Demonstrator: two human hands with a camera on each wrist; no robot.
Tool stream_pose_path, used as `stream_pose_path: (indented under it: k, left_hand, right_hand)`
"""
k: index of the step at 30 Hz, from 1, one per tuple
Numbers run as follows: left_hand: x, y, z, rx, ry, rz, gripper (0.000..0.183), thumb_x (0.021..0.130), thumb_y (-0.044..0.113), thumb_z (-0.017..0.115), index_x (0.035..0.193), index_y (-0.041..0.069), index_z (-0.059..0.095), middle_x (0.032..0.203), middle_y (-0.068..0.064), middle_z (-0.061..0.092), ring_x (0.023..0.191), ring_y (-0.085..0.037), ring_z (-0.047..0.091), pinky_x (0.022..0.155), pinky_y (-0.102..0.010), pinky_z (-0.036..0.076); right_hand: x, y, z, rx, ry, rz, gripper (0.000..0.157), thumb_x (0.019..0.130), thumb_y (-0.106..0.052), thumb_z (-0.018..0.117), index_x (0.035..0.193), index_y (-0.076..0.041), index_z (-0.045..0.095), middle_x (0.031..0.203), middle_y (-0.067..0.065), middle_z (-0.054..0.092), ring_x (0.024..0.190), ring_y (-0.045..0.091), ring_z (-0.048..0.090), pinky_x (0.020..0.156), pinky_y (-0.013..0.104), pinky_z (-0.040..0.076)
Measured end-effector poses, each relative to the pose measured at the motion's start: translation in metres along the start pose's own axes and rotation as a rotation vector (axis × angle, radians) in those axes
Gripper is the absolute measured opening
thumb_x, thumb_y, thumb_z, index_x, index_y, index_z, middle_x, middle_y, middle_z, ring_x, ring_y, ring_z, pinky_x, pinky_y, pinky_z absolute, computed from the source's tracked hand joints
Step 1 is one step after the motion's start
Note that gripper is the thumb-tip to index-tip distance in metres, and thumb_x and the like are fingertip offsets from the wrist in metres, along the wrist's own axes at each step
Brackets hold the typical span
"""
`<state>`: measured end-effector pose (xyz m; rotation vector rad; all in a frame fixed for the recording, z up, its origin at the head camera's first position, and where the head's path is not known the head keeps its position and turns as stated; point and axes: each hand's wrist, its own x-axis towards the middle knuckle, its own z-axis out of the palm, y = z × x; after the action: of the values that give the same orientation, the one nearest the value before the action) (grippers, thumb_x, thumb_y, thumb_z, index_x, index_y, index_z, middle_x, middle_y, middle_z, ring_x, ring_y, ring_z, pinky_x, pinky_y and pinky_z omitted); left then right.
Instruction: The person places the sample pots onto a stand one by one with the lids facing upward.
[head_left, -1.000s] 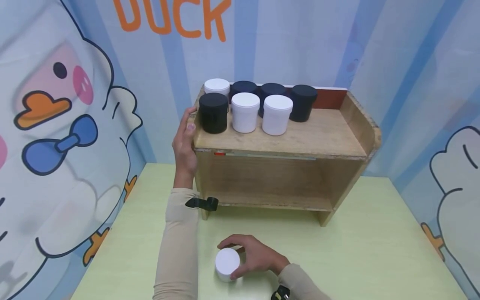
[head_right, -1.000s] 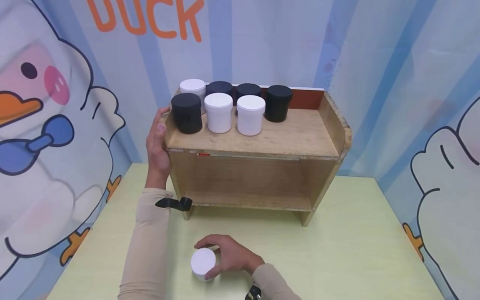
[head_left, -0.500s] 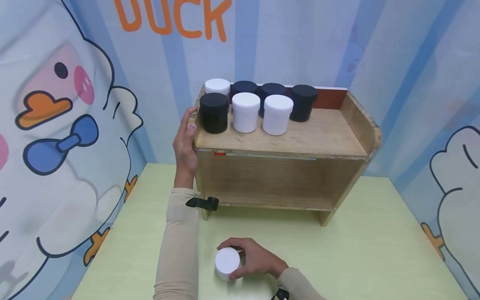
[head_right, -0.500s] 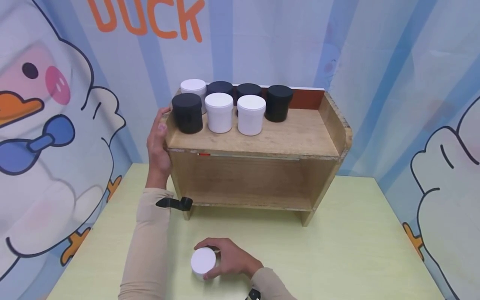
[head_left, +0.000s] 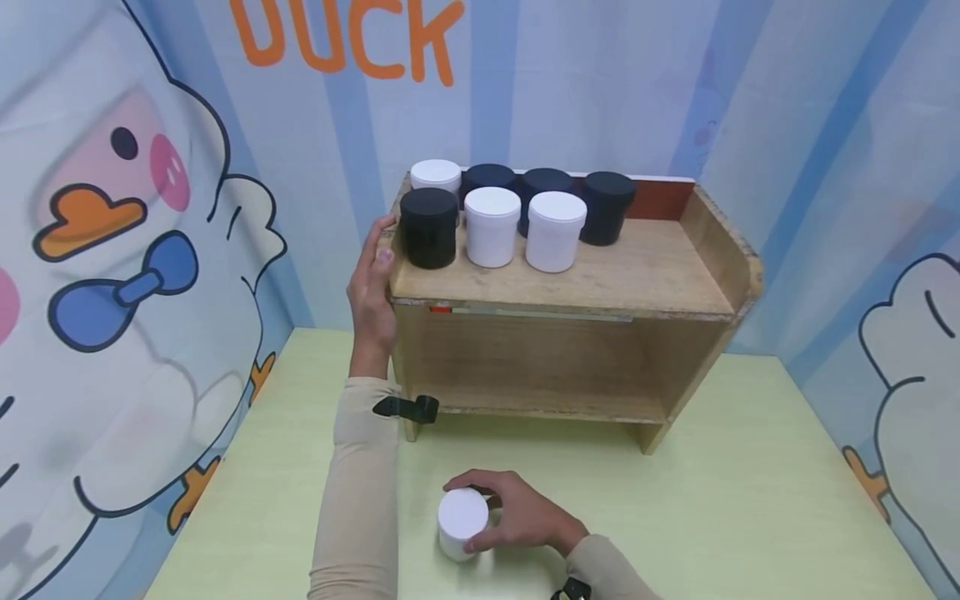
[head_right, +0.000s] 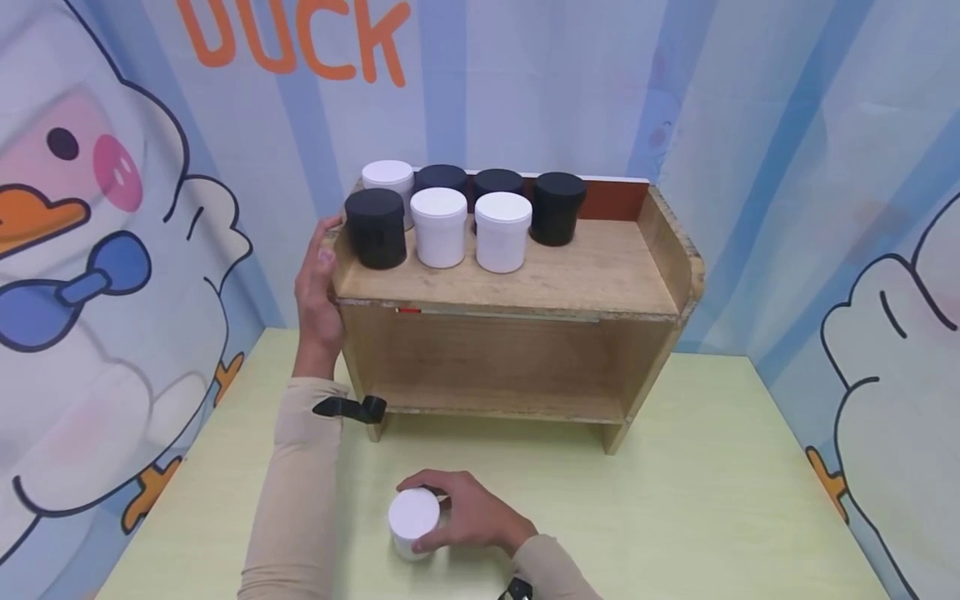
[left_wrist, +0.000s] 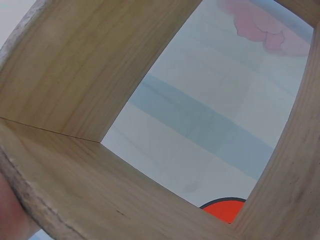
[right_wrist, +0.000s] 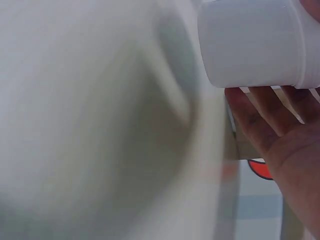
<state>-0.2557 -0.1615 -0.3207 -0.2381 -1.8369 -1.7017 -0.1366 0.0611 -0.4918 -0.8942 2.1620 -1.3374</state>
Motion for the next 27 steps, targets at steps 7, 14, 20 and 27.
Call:
stream_pose_path:
  k: [7,14,20,27]
  left_hand:
    - [0.001,0.0,0.001,-0.002,-0.003,0.012,0.055,0.095,0.046,0.039,0.147,0.033,0.05,0.156,0.008,0.047,0.149,-0.011,0.036,0.124,-0.049,0.023]
    - [0.002,0.001,0.001,0.005,0.002,0.004,0.054,0.095,0.047,0.039,0.146,0.035,0.05,0.156,0.009,0.047,0.149,-0.012,0.036,0.124,-0.051,0.023]
    - [0.002,0.0,0.002,0.001,-0.003,0.0,0.053,0.095,0.047,0.039,0.146,0.037,0.05,0.156,0.01,0.046,0.15,-0.012,0.035,0.125,-0.051,0.022]
    - [0.001,-0.003,0.001,0.012,0.003,-0.004,0.054,0.094,0.048,0.039,0.146,0.037,0.05,0.156,0.011,0.046,0.15,-0.011,0.034,0.125,-0.051,0.021]
  right_hand:
    - [-0.005,-0.014,-0.015,0.032,0.023,-0.052,0.064,0.074,-0.02,0.088,0.133,-0.015,0.062,0.132,0.002,0.066,0.114,0.007,0.06,0.097,0.03,0.051]
    - [-0.009,-0.034,-0.029,0.039,0.073,-0.156,0.063,0.072,-0.018,0.089,0.13,-0.016,0.064,0.13,0.007,0.067,0.114,0.007,0.06,0.096,0.031,0.053]
    - [-0.014,-0.05,-0.042,0.011,0.106,-0.197,0.063,0.072,-0.017,0.089,0.13,-0.013,0.064,0.13,0.008,0.067,0.115,0.009,0.061,0.096,0.032,0.053]
    - [-0.019,-0.067,-0.059,-0.064,0.114,-0.206,0.064,0.073,-0.02,0.089,0.13,-0.014,0.063,0.128,0.005,0.069,0.114,0.008,0.061,0.095,0.03,0.053]
